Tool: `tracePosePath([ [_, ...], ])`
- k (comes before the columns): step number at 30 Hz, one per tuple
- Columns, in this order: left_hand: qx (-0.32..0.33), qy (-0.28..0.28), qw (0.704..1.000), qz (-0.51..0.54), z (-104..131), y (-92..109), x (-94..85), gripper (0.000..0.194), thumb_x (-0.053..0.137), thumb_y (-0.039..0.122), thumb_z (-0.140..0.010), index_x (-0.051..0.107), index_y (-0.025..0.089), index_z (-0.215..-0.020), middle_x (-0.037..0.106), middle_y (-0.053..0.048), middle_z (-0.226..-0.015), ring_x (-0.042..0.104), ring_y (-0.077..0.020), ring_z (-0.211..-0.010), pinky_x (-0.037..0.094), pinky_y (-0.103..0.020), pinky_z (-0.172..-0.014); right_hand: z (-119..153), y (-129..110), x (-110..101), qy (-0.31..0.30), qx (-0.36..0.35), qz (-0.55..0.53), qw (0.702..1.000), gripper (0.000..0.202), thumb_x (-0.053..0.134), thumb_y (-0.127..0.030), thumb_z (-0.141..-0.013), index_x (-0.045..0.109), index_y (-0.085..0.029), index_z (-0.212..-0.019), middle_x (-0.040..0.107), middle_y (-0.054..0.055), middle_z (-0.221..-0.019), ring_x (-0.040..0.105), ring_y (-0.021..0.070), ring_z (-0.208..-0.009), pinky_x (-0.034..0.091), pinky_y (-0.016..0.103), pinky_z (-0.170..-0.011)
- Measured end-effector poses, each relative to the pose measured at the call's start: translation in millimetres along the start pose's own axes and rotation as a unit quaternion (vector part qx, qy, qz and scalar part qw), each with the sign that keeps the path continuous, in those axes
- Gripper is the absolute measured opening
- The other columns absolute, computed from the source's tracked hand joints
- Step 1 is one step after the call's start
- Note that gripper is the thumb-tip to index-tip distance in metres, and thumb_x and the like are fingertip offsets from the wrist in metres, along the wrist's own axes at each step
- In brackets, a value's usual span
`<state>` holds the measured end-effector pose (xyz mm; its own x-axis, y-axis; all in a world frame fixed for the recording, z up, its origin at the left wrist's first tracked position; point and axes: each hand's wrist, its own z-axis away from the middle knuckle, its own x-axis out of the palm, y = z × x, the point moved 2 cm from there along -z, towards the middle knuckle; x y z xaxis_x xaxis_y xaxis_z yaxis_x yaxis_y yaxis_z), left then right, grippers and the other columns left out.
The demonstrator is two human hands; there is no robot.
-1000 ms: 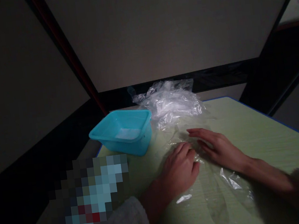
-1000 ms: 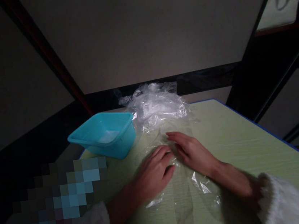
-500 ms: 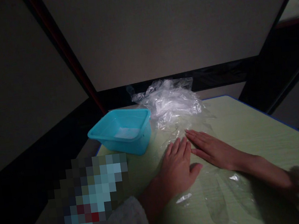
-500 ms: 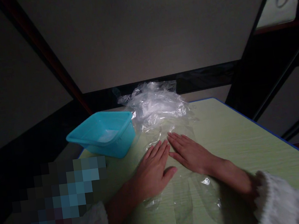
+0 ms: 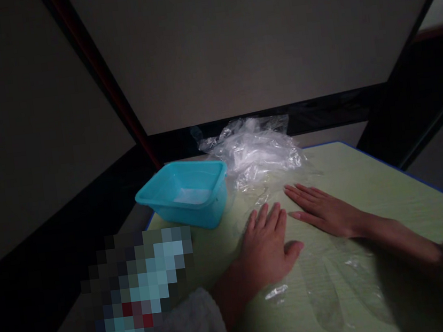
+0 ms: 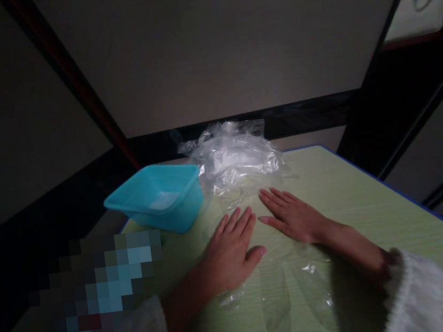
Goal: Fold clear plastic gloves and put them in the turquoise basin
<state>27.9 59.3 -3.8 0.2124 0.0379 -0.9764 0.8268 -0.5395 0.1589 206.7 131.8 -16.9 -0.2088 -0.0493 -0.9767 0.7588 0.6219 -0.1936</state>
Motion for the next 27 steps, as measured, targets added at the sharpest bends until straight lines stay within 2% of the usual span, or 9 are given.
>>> tracePosePath([
  [4,0.004,0.006,1.000,-0.005,0,0,1.5,0.061,0.034,0.048,-0.091,0.031,0.008,-0.138,0.025,-0.012,-0.148,0.020,-0.0284,-0.136,0.020,-0.048,-0.110,0,4,0,-0.010,0.014,0.008,1.000,0.077,0.019,-0.064,-0.087,0.027,-0.010,-0.142,0.023,0.015,-0.147,0.017,0.0285,-0.135,0.020,0.050,-0.108],
  [18,0.004,0.010,1.000,-0.002,5,8,-0.9,0.060,0.039,0.047,-0.090,0.035,0.008,-0.136,0.028,-0.014,-0.146,0.023,-0.0308,-0.135,0.024,-0.051,-0.108,8,1,2,0.017,-0.003,0.002,1.000,0.067,0.024,-0.060,-0.089,0.027,-0.021,-0.143,0.027,0.009,-0.147,0.021,0.0298,-0.134,0.023,0.053,-0.106],
  [23,-0.001,0.006,1.000,-0.004,7,14,-7.7,0.058,0.042,0.046,-0.089,0.040,0.006,-0.132,0.035,-0.016,-0.143,0.030,-0.0332,-0.132,0.024,-0.052,-0.108,10,-4,2,0.011,0.000,0.011,1.000,0.069,0.022,-0.062,-0.088,0.027,-0.019,-0.142,0.026,0.010,-0.147,0.020,0.0296,-0.134,0.022,0.054,-0.106],
  [27,0.008,0.038,0.999,-0.009,6,18,-11.4,0.054,0.043,0.046,-0.089,0.049,0.004,-0.122,0.047,-0.019,-0.133,0.039,-0.0315,-0.126,0.024,-0.051,-0.108,13,-9,0,0.002,0.000,0.013,1.000,0.069,0.022,-0.061,-0.088,0.027,-0.019,-0.142,0.026,0.010,-0.147,0.019,0.0291,-0.134,0.021,0.053,-0.107],
])
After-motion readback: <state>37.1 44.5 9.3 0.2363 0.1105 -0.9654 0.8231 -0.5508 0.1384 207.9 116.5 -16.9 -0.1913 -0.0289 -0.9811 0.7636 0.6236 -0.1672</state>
